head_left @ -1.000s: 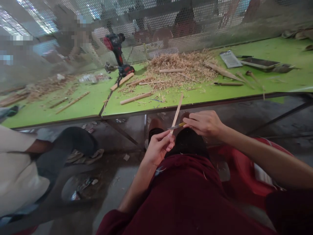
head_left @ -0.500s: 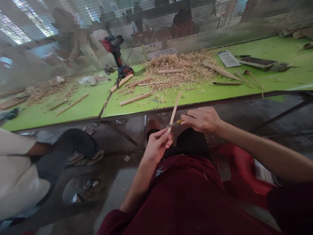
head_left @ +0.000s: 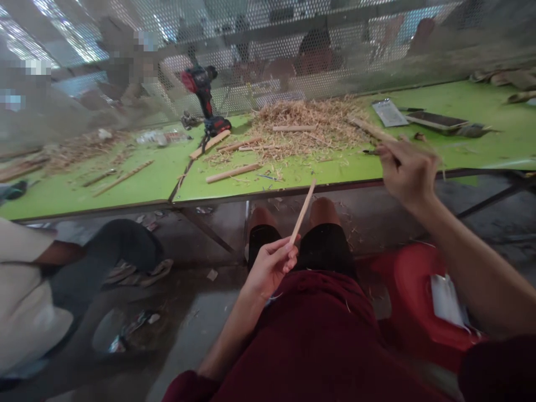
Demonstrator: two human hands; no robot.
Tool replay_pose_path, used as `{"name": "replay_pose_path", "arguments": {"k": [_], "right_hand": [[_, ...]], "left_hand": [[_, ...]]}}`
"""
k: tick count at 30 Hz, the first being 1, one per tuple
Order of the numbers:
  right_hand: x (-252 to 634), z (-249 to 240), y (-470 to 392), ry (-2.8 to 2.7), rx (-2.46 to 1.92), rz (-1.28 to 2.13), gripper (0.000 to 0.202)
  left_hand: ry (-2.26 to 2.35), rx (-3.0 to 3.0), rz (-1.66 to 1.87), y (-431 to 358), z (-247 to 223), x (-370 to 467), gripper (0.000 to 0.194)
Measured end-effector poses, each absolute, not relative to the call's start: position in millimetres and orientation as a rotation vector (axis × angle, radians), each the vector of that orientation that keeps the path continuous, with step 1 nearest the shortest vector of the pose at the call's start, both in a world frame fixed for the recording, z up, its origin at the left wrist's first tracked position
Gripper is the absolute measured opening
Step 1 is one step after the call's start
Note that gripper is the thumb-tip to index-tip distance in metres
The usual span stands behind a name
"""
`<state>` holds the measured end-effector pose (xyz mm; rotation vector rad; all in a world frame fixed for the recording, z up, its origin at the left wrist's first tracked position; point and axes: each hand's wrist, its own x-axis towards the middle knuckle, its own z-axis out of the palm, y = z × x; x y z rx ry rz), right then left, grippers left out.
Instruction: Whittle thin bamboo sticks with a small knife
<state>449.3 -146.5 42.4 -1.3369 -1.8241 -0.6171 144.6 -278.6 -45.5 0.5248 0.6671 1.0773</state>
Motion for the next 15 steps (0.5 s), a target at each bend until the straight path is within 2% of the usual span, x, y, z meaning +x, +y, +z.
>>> {"name": "replay_pose_path", "arguments": {"k": [6, 9, 13, 15], "right_hand": [[406.1, -1.0, -194.5, -2.000, -1.078, -0.254, 0.033], [376.2, -16.5, -219.9, -2.191, -1.043, -0.119, 0.033], [351.3, -26.4, -235.6, -2.331, -0.951, -0.123, 0.038], [349.5, -28.0, -231.9, -2.338, -0.909, -0.199, 0.038]], "left_hand": [[0.625, 0.451, 1.089, -273.3, -46.9, 145.3, 0.040], [0.615, 0.458, 1.099, -273.1, -47.1, 148.3, 0.042], [0.617, 0.500, 1.127, -274.5, -47.5, 151.0, 0.029], [0.634, 0.537, 1.139, -275.0, -47.3, 150.3, 0.029]]}}
